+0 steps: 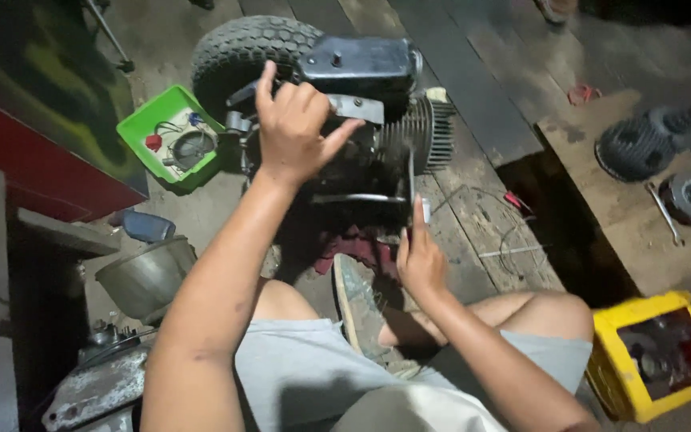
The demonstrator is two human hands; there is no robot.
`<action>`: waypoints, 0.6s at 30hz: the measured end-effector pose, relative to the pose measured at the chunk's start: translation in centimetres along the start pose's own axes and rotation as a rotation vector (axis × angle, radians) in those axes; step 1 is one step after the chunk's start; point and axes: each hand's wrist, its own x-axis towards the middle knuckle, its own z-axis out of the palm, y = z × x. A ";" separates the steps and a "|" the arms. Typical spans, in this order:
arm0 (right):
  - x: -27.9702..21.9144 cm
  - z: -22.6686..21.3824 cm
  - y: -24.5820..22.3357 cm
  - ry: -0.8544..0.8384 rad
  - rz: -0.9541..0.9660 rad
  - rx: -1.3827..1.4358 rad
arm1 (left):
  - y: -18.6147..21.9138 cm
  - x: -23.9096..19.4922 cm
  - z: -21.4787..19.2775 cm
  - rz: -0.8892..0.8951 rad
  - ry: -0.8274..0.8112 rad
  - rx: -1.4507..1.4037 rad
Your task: Cleaning an engine block using a wire brush and performing adjustments with a wrench.
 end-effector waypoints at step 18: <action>3.5 0.0 1.0 -0.033 -0.026 -0.008 | 0.2 0.2 -0.2 -0.020 0.012 0.002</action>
